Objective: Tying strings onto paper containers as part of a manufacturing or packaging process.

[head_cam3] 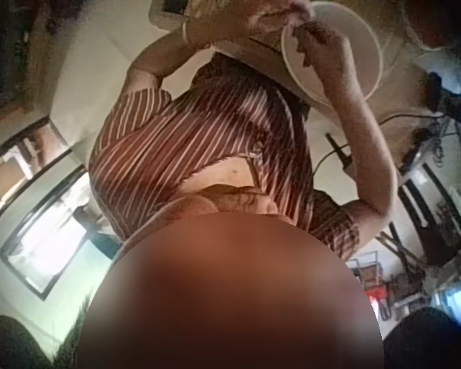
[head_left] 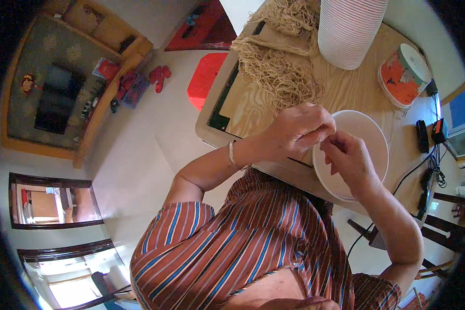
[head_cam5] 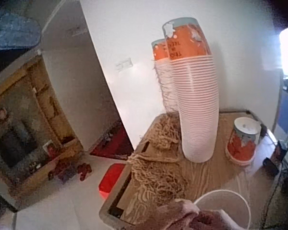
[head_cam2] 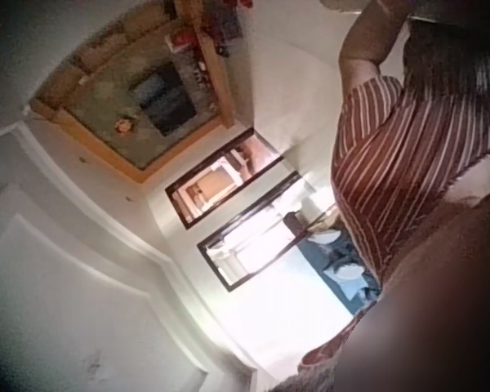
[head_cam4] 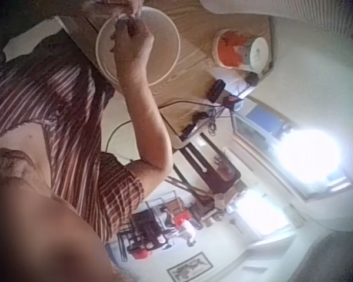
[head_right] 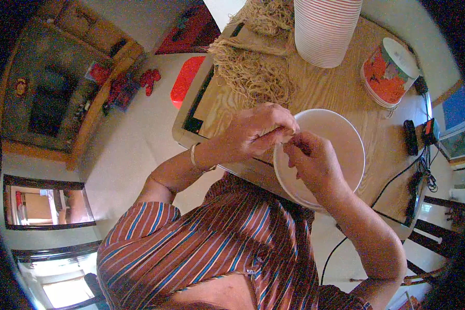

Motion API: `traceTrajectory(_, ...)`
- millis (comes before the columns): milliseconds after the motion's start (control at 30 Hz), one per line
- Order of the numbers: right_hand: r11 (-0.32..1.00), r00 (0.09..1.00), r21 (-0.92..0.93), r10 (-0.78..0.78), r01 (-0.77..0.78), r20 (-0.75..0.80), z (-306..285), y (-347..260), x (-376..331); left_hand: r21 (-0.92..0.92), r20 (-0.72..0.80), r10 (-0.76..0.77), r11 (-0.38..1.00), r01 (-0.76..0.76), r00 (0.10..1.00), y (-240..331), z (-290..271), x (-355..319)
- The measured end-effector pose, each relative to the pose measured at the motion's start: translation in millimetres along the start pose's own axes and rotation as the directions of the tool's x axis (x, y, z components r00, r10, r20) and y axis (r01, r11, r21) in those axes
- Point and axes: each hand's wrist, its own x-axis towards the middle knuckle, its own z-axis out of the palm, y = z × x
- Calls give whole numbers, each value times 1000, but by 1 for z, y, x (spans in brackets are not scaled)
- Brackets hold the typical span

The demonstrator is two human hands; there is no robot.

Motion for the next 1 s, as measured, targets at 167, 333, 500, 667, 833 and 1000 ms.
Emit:
traceTrajectory(167,776,882,-509,-467,372,-67,-2,1,-12,-20,29,80,997,-80,996,-16,-1,11)
traceTrajectory(333,282,700,-823,-690,493,184,-6,0,-18,-118,214,51,993,-26,976,-23,-8,33)
traceTrajectory(500,-6,706,-904,-623,427,337,-6,-3,-16,-159,369,71,987,-12,927,-24,-13,53)
traceTrajectory(667,-179,716,-935,-604,306,350,2,-7,-13,-263,479,-17,951,162,878,-24,-10,64)
traceTrajectory(833,-191,726,-930,-583,313,364,1,-7,-6,-214,424,68,976,27,903,-27,-9,62)
traceTrajectory(1000,170,868,-946,-468,276,169,-9,-14,1,-159,370,35,987,26,928,-24,-6,55)
